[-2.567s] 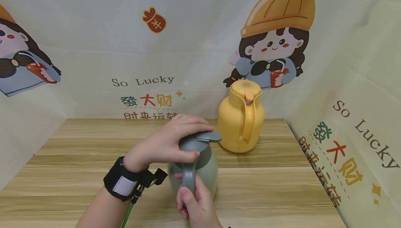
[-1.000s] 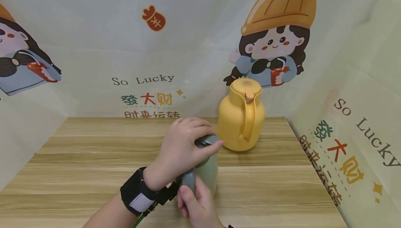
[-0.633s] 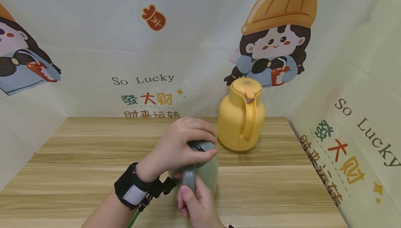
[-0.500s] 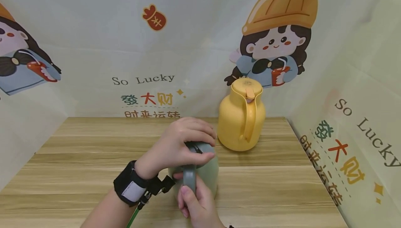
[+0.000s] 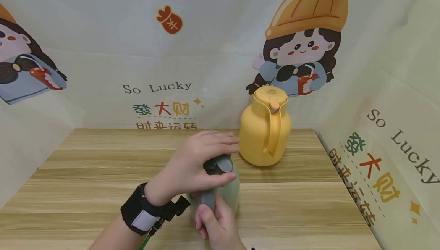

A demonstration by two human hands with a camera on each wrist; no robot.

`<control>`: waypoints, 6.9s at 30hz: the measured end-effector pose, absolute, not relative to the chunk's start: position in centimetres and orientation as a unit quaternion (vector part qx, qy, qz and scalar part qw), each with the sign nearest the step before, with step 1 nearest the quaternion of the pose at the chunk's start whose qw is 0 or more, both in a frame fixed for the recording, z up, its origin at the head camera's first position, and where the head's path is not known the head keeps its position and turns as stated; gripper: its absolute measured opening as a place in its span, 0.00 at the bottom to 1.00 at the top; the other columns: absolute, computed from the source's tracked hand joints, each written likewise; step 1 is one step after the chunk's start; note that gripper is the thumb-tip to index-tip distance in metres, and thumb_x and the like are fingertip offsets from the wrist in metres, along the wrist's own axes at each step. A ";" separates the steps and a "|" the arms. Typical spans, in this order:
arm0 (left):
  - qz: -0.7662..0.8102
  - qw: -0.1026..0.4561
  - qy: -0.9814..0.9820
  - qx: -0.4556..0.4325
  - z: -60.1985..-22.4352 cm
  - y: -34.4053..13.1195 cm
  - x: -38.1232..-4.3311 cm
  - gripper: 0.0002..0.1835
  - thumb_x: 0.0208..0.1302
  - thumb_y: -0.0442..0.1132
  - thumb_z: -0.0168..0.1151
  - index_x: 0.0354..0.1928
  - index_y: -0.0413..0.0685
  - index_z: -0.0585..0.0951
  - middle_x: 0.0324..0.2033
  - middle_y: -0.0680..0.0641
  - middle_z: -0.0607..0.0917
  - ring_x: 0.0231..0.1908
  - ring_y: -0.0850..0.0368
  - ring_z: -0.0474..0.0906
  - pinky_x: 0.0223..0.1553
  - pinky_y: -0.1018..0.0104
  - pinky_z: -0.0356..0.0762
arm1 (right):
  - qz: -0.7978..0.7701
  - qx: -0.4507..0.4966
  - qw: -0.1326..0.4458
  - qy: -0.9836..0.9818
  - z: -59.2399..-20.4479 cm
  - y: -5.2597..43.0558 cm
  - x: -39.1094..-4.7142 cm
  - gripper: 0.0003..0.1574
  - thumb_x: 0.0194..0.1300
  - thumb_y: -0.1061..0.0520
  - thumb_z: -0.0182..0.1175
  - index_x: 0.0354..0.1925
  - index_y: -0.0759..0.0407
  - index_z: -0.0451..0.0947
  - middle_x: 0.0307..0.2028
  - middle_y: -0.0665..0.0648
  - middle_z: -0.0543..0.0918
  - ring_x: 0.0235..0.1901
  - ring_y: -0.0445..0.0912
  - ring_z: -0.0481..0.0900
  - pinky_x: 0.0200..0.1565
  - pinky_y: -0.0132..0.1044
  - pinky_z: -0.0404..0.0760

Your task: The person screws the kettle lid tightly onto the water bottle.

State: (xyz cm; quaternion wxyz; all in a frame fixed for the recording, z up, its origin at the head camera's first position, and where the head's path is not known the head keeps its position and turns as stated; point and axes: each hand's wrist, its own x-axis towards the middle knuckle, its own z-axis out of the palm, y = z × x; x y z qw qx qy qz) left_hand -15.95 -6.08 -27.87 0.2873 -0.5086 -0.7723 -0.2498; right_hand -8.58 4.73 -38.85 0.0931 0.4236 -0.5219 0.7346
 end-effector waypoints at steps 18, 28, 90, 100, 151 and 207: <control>-0.202 0.246 -0.917 -0.241 -27.5 -4.1 -13.0 0.45 0.50 0.71 0.54 0.57 0.39 0.70 0.57 0.38 0.69 0.56 0.44 0.63 0.52 0.45 0.64 | 0.740 0.426 0.096 -0.512 -38.9 4.6 -8.7 0.09 0.71 0.70 0.31 0.36 0.74 0.58 0.16 0.63 0.63 0.07 0.49 0.57 0.05 0.33 0.60; -0.213 0.243 -0.908 -0.266 -27.9 -4.4 -13.3 0.33 0.49 0.63 0.56 0.49 0.45 0.75 0.51 0.45 0.74 0.54 0.50 0.65 0.52 0.51 0.63 | 0.746 0.403 0.083 -0.524 -39.0 4.8 -8.4 0.10 0.72 0.70 0.31 0.35 0.74 0.58 0.17 0.64 0.64 0.07 0.50 0.57 0.06 0.35 0.60; -0.272 0.181 -0.810 -0.487 -27.9 -8.0 -17.0 0.28 0.45 0.52 0.58 0.51 0.49 0.76 0.53 0.55 0.74 0.57 0.63 0.61 0.58 0.64 0.57 | 0.735 0.428 0.087 -0.518 -38.5 4.5 -8.7 0.15 0.72 0.70 0.27 0.42 0.80 0.60 0.15 0.59 0.61 0.11 0.47 0.57 0.09 0.32 0.57; -0.270 0.161 -0.815 -0.488 -27.7 -8.2 -17.1 0.29 0.46 0.53 0.58 0.53 0.49 0.75 0.54 0.55 0.73 0.59 0.62 0.59 0.59 0.63 0.56 | 0.739 0.431 0.076 -0.512 -38.5 4.5 -8.7 0.15 0.73 0.69 0.27 0.43 0.80 0.59 0.16 0.60 0.61 0.11 0.48 0.56 0.09 0.32 0.57; -0.728 0.164 -0.649 -0.151 -44.7 -7.7 -14.1 0.25 0.71 0.44 0.23 0.64 0.53 0.64 0.58 0.50 0.70 0.57 0.52 0.63 0.56 0.59 0.58 | 0.752 0.407 0.101 -0.509 -38.8 4.1 -8.6 0.14 0.68 0.74 0.29 0.30 0.72 0.61 0.14 0.61 0.62 0.09 0.49 0.56 0.07 0.34 0.57; -0.713 0.248 -0.645 -0.116 -39.0 -6.9 -31.4 0.25 0.67 0.50 0.32 0.45 0.42 0.75 0.33 0.50 0.75 0.32 0.59 0.69 0.32 0.67 0.67 | 0.693 0.240 0.270 -0.623 -33.4 2.0 -23.3 0.26 0.67 0.54 0.40 0.14 0.62 0.62 0.08 0.56 0.62 0.08 0.46 0.60 0.10 0.34 0.59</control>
